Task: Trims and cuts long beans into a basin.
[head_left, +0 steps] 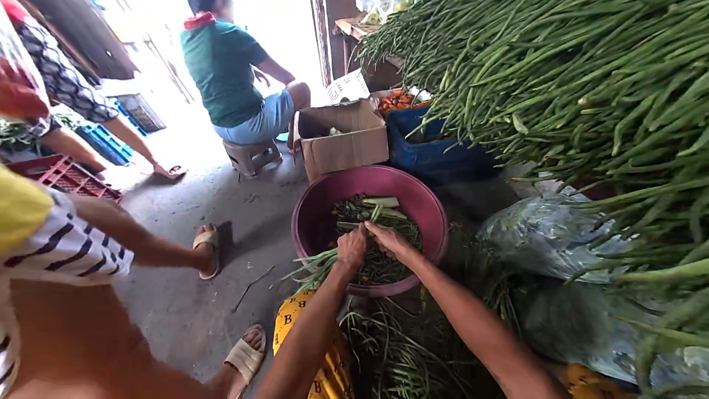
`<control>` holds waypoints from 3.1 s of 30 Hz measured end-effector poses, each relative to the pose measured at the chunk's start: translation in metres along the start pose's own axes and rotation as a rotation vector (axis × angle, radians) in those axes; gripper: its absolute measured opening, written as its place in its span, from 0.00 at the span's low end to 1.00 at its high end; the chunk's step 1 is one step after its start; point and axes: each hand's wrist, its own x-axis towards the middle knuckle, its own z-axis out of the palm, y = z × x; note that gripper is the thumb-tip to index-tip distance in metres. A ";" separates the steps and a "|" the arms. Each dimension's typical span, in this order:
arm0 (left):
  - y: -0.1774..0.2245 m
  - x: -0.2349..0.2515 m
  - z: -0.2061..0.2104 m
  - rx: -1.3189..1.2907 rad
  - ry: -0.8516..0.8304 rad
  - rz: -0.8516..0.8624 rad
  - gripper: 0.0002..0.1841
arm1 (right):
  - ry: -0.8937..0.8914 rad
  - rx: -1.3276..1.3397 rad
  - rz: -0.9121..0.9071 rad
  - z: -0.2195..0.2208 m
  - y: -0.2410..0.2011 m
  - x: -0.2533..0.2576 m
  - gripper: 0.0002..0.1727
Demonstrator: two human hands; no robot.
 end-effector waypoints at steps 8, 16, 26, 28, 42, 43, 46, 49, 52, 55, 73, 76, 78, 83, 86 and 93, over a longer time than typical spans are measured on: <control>-0.012 0.011 0.002 -0.690 0.065 0.140 0.25 | -0.098 0.468 -0.070 -0.030 -0.008 -0.001 0.31; -0.001 -0.001 0.001 -1.065 0.040 0.404 0.28 | -0.008 -0.050 -0.528 -0.038 -0.025 -0.009 0.28; -0.004 -0.002 -0.005 -1.231 -0.083 0.425 0.35 | -0.164 0.143 -0.587 -0.037 -0.024 0.002 0.09; -0.003 -0.002 -0.009 -1.249 -0.143 0.411 0.38 | -0.125 0.173 -0.612 -0.037 -0.021 0.007 0.07; -0.009 -0.002 -0.009 -1.205 -0.430 0.267 0.24 | -0.012 0.497 -0.562 -0.048 -0.003 0.015 0.04; -0.008 -0.002 -0.008 -1.188 -0.424 0.256 0.19 | 0.000 0.496 -0.563 -0.049 -0.003 0.017 0.04; -0.005 -0.003 -0.005 -1.189 -0.368 0.262 0.12 | 0.024 0.469 -0.542 -0.052 -0.002 0.020 0.04; -0.008 -0.001 -0.006 -1.197 -0.312 0.238 0.12 | 0.066 0.363 -0.391 -0.056 0.005 0.022 0.22; -0.010 0.000 -0.009 -1.176 -0.251 0.196 0.12 | 0.121 0.192 -0.280 -0.054 0.019 0.019 0.34; -0.012 0.005 -0.007 -1.143 -0.212 0.189 0.12 | 0.020 0.014 -0.306 -0.049 0.026 0.004 0.33; -0.013 0.017 0.000 -0.438 -0.105 0.144 0.23 | 0.045 -0.179 -0.220 -0.017 0.012 -0.009 0.43; -0.011 0.013 -0.006 -0.276 -0.104 0.095 0.23 | 0.073 -0.162 -0.171 -0.009 0.014 -0.002 0.45; -0.011 0.010 -0.007 -0.188 -0.107 0.057 0.23 | 0.099 -0.197 -0.143 -0.004 0.015 0.002 0.45; -0.006 0.006 -0.007 -0.083 -0.100 -0.020 0.22 | 0.105 -0.346 -0.151 -0.002 0.009 -0.002 0.43; -0.003 0.006 -0.008 -0.048 -0.084 -0.040 0.21 | 0.068 -0.423 -0.128 -0.002 0.002 -0.006 0.44; 0.001 0.005 -0.004 -0.029 -0.056 -0.036 0.20 | 0.112 -0.454 -0.124 0.002 0.000 -0.012 0.42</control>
